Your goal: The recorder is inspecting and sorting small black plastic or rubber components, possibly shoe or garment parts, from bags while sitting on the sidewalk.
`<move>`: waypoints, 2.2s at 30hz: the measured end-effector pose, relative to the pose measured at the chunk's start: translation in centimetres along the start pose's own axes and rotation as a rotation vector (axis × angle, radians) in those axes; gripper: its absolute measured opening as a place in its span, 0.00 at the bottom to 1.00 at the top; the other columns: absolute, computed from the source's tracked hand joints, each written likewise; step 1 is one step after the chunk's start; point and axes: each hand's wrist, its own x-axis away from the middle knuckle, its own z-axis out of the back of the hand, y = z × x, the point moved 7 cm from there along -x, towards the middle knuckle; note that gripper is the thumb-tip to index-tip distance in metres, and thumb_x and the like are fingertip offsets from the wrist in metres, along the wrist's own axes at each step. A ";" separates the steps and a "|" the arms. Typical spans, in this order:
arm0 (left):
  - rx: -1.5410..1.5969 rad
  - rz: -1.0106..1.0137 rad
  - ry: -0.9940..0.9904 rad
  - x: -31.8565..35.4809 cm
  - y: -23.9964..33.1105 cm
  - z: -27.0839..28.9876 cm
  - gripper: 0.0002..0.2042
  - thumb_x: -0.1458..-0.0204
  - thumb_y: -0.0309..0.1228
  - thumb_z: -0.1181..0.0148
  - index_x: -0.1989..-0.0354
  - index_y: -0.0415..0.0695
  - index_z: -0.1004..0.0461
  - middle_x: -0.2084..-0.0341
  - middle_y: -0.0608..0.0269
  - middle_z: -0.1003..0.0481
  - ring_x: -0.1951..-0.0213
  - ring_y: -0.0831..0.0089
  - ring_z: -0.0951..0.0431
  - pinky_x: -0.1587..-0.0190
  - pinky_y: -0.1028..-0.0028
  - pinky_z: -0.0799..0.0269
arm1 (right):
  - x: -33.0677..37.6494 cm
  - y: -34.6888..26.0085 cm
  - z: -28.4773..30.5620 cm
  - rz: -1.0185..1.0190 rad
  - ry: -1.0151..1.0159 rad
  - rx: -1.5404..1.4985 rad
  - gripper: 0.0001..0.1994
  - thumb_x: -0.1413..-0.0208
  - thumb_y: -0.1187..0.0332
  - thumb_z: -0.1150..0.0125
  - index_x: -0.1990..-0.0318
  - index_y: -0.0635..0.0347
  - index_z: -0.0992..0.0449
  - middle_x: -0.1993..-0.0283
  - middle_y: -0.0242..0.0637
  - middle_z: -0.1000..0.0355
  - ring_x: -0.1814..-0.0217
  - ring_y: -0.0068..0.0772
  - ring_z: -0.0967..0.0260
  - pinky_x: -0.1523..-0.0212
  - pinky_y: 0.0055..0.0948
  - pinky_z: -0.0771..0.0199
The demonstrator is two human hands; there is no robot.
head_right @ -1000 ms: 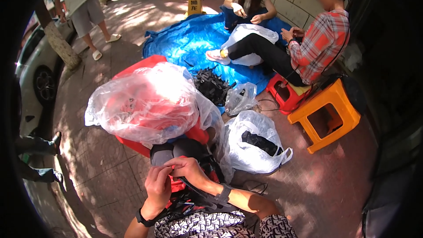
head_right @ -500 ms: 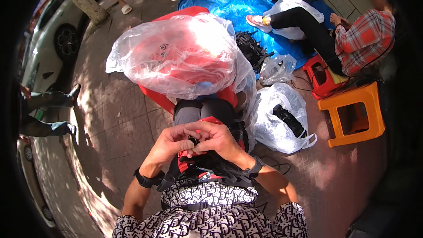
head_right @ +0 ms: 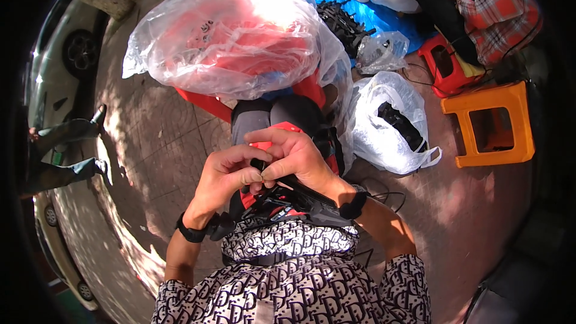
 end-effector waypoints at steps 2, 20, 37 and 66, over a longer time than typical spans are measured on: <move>0.086 0.041 0.004 0.0 -0.5 0.0 0.12 0.52 0.21 0.47 0.58 0.36 0.31 0.77 0.63 0.27 0.77 0.83 0.30 0.74 0.83 0.33 | 0.1 -0.5 0.1 -0.002 0.009 0.028 0.26 0.61 0.82 0.44 0.48 0.65 0.38 0.62 0.45 0.30 0.67 0.30 0.29 0.71 0.19 0.30; 0.082 -0.033 0.136 0.5 0.6 0.9 0.09 0.53 0.21 0.46 0.62 0.36 0.30 0.75 0.64 0.28 0.75 0.79 0.29 0.72 0.81 0.33 | 0.1 -0.8 -0.5 -0.128 0.093 0.335 0.04 0.57 0.74 0.43 0.76 0.66 0.27 0.83 0.31 0.33 0.83 0.16 0.38 0.84 0.15 0.41; -0.823 -0.671 0.338 1.1 0.9 -0.2 0.12 0.58 0.30 0.43 0.66 0.40 0.35 0.75 0.57 0.34 0.72 0.58 0.31 0.71 0.67 0.34 | 0.6 -5.1 -4.2 0.604 0.196 1.352 0.08 0.70 0.76 0.36 0.77 0.64 0.29 0.84 0.35 0.35 0.86 0.27 0.37 0.84 0.20 0.41; -0.680 -0.583 -0.059 2.3 2.9 -1.9 0.12 0.59 0.25 0.40 0.65 0.40 0.34 0.79 0.58 0.33 0.76 0.63 0.30 0.74 0.71 0.34 | 1.2 -1.7 -1.5 -0.158 -0.058 0.493 0.06 0.66 0.76 0.41 0.86 0.66 0.32 0.85 0.35 0.34 0.82 0.24 0.37 0.80 0.22 0.42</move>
